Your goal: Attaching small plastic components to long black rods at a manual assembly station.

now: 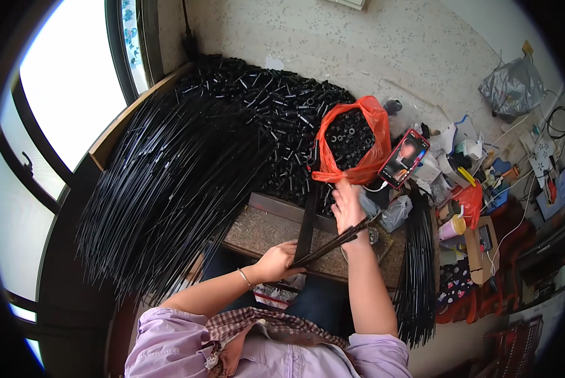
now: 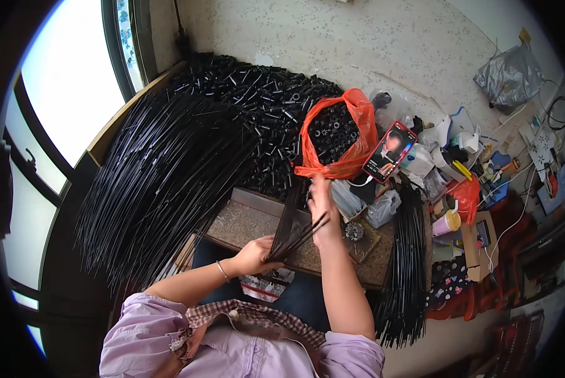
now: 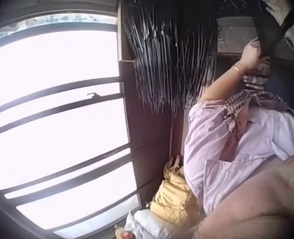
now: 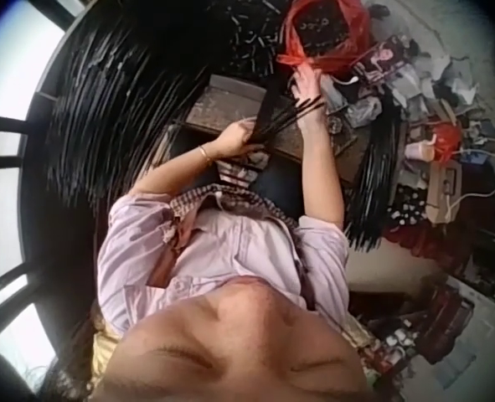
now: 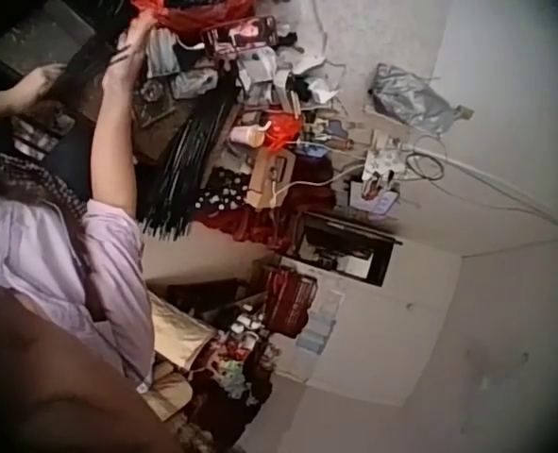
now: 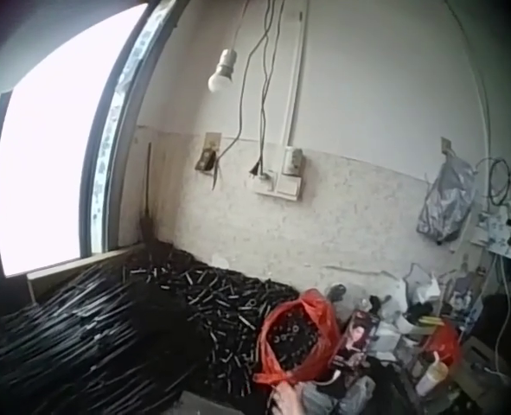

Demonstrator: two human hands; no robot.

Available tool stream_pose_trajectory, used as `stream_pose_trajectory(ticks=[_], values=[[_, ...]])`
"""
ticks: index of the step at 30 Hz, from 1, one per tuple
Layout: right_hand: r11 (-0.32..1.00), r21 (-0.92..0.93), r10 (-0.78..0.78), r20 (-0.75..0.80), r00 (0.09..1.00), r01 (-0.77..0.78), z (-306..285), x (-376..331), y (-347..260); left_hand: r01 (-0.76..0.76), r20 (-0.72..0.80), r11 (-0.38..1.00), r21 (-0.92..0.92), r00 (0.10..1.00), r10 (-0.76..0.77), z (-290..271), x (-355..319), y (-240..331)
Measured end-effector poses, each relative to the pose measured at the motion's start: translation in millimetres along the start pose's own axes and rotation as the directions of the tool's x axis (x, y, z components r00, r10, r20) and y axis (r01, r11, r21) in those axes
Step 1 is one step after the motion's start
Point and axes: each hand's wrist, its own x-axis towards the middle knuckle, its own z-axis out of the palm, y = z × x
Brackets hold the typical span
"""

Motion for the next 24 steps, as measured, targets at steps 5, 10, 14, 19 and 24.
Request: stream_pose_trajectory(ticks=[5, 10, 14, 19, 24], values=[[0.987, 0.114, -0.161, 0.676, 0.719, 0.114, -25, -69, -9, 0.398, -0.153, 0.872, 0.286, 0.917, -0.368, 2, -5, 14], [0.994, 0.107, -0.034, 0.093, 0.995, 0.024, -26, -67, 15, -0.335, 0.482, 0.873, 0.354, 0.866, 0.136, -15, 13, 9], [0.909, 0.29, 0.332, -0.071, 0.941, -0.299, -27, -18, 62, -0.548, 0.54, 0.825, 0.137, 0.74, 0.402, -2, 13, -7], [0.846, 0.322, 0.332, 0.304, 0.893, -0.424, -8, 1, 58, -0.604, 0.464, 0.788, 0.118, 0.735, 0.494, -2, 9, -11], [0.941, 0.292, -0.011, 0.529, 0.849, -0.17, -32, -33, 60, -0.331, 0.338, 0.941, -0.066, 0.88, 0.333, -8, 15, -9]])
